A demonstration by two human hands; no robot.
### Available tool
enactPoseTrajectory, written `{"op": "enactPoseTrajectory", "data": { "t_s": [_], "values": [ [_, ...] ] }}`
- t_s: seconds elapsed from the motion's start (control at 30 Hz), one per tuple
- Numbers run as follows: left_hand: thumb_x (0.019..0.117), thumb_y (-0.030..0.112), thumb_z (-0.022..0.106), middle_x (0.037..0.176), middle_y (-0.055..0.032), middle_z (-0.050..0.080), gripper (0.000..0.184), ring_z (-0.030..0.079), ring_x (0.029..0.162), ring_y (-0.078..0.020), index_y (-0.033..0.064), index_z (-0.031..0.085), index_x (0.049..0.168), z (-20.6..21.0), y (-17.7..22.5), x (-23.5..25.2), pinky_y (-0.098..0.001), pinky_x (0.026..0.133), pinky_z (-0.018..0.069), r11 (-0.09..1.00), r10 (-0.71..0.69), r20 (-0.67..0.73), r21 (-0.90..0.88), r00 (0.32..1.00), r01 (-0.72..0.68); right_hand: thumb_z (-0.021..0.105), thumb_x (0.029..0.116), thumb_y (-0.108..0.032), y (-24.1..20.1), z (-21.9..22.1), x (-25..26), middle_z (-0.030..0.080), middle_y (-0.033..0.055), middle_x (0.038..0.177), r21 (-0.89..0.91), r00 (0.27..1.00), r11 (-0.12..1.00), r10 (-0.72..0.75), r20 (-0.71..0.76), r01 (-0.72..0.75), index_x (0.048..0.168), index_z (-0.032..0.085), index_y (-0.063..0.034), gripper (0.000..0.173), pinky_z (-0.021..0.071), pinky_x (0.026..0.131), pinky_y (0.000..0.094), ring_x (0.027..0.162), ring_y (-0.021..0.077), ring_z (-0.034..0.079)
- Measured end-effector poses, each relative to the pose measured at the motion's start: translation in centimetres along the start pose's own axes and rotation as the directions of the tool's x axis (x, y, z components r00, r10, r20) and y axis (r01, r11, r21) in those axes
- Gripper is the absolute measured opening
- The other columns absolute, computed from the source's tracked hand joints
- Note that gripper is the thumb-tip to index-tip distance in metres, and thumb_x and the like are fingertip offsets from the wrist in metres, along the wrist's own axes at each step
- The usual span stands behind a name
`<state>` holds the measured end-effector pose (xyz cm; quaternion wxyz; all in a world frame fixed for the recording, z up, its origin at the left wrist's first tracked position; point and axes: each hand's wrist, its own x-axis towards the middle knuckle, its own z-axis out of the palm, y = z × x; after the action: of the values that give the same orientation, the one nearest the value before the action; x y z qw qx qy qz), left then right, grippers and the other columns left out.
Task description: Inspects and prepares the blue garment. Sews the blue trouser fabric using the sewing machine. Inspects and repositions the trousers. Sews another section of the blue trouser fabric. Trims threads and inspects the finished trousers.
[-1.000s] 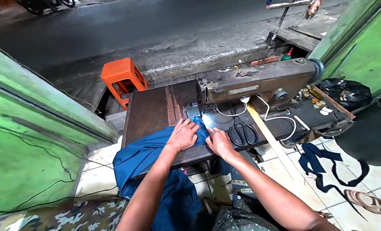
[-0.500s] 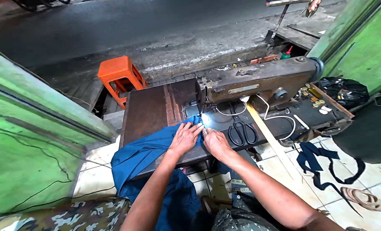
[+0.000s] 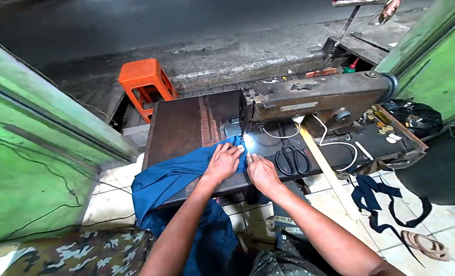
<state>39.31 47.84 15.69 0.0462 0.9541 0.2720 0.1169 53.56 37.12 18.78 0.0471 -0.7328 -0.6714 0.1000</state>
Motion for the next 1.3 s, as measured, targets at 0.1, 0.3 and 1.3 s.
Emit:
{"op": "enactPoseTrajectory", "data": {
  "t_s": [0.1, 0.3, 1.3],
  "values": [
    [0.1037, 0.02, 0.044, 0.14, 0.0016, 0.065, 0.039, 0.057, 0.13, -0.0253, 0.0177, 0.07, 0.133, -0.1, 0.0, 0.3, -0.0474, 0.107, 0.0416, 1.0, -0.023, 0.005, -0.002, 1.0, 0.023, 0.038, 0.1064, -0.009, -0.4, -0.8, 0.5, 0.063, 0.0241, 0.13, -0.035, 0.997, 0.999, 0.0, 0.072, 0.003, 0.14, 0.056, 0.0061, 0.04, 0.0517, 0.1, 0.0476, 0.12, 0.0377, 0.064],
    [0.1064, 0.024, 0.041, 0.141, 0.0005, 0.064, 0.039, 0.055, 0.131, -0.0257, 0.0149, 0.069, 0.132, 0.0, -0.3, 1.2, -0.0484, 0.107, 0.0402, 0.998, -0.066, 0.017, 0.011, 0.998, 0.066, 0.037, 0.106, -0.005, -0.2, -1.6, 2.0, 0.064, 0.0243, 0.125, -0.056, 0.994, 0.998, -0.031, 0.104, 0.037, 0.133, 0.061, 0.0056, 0.037, 0.052, 0.097, 0.0488, 0.117, 0.0386, 0.064],
    [0.102, 0.022, 0.056, 0.116, -0.0138, 0.071, 0.027, 0.06, 0.126, -0.0308, 0.0051, 0.075, 0.109, -7.3, 4.2, 1.1, -0.0556, 0.124, 0.024, 0.972, 0.221, 0.466, -0.035, 0.857, -0.232, 0.058, 0.1016, -0.013, 4.5, 3.2, 0.1, 0.066, 0.0119, 0.136, 0.397, 0.902, 0.852, -0.177, -0.394, 0.341, 0.135, 0.067, -0.0071, 0.035, 0.0482, 0.109, 0.0399, 0.124, 0.0287, 0.063]
  ]
}}
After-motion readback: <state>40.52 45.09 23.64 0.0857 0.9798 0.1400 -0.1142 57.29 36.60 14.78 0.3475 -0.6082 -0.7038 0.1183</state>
